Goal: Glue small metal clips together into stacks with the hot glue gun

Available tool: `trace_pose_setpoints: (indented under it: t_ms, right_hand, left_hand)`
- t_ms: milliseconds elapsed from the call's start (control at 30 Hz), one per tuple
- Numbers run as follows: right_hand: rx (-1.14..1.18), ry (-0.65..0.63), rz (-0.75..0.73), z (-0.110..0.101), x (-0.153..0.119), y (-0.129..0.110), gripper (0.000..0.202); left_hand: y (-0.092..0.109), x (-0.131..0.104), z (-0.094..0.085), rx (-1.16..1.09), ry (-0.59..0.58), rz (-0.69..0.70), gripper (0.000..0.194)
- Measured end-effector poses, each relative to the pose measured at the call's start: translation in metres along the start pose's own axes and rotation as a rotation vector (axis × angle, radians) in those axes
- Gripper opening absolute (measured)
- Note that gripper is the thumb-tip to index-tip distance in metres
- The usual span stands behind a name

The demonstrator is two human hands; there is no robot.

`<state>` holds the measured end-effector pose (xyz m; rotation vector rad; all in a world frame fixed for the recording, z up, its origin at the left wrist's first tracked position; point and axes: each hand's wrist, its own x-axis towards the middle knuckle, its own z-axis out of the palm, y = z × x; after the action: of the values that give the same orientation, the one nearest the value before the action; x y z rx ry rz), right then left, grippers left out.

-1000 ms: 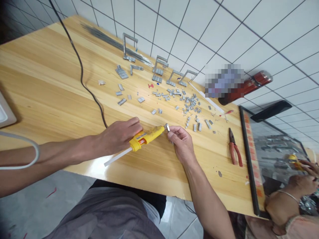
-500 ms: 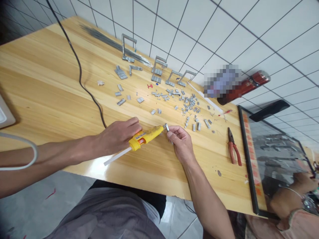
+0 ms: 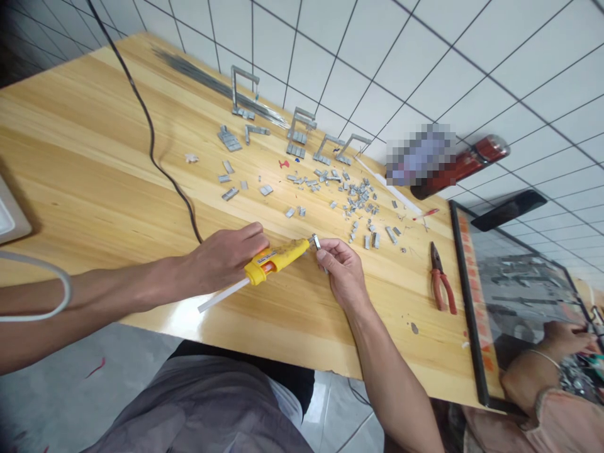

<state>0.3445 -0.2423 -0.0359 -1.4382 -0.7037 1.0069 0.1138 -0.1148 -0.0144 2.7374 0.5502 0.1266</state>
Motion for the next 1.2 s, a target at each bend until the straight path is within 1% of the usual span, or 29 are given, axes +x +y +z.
trace_pose_setpoints:
  t_ms: [400,600,900,1100,1200]
  right_hand:
    - [-0.019,-0.008,-0.006,-0.0008,0.0008,-0.0001,0.028]
    - [-0.018,-0.001,-0.003,0.0006,-0.0001,-0.0016,0.03]
    - [-0.019,-0.004,-0.004,-0.0001,-0.0002,-0.0007,0.027]
    - [-0.047,-0.015,-0.018,-0.0014,0.0002,0.0005,0.026]
    - [-0.041,-0.014,-0.014,-0.0017,0.0002,0.0004,0.026]
  left_hand:
    - [-0.0015,0.0001,0.0013,-0.023,-0.004,0.003,0.008]
    - [-0.0031,-0.0011,0.0038,-0.019,0.049,0.026,0.009]
    - [-0.0008,-0.001,0.001,-0.02,0.01,0.005,0.008]
    - [-0.0023,-0.0017,0.0016,-0.035,0.044,0.022,0.008]
    - [-0.0018,-0.0009,0.0011,-0.044,0.03,0.014,0.009]
